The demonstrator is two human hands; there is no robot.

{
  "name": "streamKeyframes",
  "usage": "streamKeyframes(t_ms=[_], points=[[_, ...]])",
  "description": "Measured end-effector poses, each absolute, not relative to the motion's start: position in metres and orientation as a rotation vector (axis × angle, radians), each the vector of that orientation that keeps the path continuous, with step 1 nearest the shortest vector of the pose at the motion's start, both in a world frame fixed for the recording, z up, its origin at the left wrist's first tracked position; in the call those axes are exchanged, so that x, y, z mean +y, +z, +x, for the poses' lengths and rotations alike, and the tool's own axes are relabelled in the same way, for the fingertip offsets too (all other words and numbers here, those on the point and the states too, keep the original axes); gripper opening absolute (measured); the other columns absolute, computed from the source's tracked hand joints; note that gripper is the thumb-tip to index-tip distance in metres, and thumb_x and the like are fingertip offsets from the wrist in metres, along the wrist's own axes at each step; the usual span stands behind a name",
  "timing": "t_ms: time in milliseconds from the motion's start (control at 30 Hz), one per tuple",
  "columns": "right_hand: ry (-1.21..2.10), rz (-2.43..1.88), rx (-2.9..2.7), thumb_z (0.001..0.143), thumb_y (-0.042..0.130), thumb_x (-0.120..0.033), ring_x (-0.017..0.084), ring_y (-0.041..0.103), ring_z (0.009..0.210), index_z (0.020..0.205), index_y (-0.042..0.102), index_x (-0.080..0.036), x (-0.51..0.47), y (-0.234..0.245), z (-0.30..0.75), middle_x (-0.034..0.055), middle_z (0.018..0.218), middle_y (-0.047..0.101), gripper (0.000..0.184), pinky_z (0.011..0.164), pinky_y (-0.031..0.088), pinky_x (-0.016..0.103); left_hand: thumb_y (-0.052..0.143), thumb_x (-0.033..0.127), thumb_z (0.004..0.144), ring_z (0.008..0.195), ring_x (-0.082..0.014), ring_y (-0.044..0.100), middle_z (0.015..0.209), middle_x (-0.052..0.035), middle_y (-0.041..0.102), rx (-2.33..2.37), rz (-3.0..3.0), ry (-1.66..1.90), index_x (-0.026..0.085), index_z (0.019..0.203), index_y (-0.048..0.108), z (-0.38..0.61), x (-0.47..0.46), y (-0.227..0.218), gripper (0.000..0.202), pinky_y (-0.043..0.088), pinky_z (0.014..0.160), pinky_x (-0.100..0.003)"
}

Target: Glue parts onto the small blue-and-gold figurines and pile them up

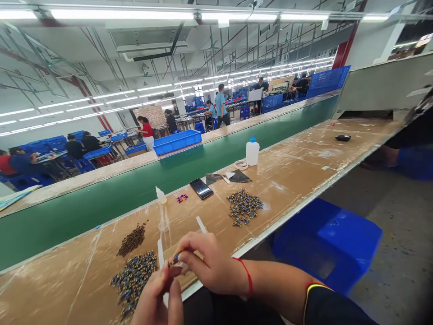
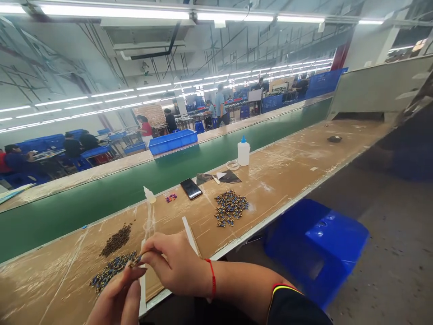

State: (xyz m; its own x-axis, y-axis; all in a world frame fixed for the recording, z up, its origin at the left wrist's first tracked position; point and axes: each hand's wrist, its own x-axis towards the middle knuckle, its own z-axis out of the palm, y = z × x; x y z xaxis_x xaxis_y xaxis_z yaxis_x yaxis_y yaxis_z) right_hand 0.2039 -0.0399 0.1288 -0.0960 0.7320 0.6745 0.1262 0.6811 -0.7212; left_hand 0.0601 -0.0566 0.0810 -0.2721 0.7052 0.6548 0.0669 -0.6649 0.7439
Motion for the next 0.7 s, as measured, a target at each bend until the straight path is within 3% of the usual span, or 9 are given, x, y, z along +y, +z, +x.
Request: streamKeyframes(t_ms=[167,300,700], points=[[0.826,-0.704,-1.551,0.103,0.057,-0.041,0.014,0.057,0.069,0.085,0.057,-0.021,-0.047,0.126,0.203,0.0005,0.076,0.063,0.027,0.065,0.044,0.025,0.076,0.012,0.086,0.073,-0.0156,0.073,0.091,-0.0045,0.080,0.987,1.971,2.001,0.021,0.102,0.079,0.056,-0.049,0.103,0.019,0.060,0.067,-0.024],[1.151,-0.633,-1.477,0.106,0.056,-0.055,0.013,0.062,0.062,0.084,0.055,-0.021,-0.046,0.124,0.205,-0.0002,0.069,0.066,0.041,0.060,0.049,0.025,0.074,0.018,0.088,0.056,-0.0095,0.058,0.070,0.0000,0.070,1.010,1.928,1.858,0.019,0.099,0.078,0.061,-0.045,0.122,0.011,0.048,0.053,-0.020],[1.429,-0.530,-1.229,0.098,0.070,-0.060,0.013,0.064,0.054,0.075,0.055,-0.020,-0.063,0.132,0.198,-0.0002,0.060,0.069,0.048,0.058,0.051,0.024,0.078,0.023,0.090,0.061,-0.0063,0.057,0.074,0.0023,0.065,0.807,1.767,1.815,0.021,0.101,0.077,0.063,-0.053,0.138,0.012,0.046,0.055,-0.016]])
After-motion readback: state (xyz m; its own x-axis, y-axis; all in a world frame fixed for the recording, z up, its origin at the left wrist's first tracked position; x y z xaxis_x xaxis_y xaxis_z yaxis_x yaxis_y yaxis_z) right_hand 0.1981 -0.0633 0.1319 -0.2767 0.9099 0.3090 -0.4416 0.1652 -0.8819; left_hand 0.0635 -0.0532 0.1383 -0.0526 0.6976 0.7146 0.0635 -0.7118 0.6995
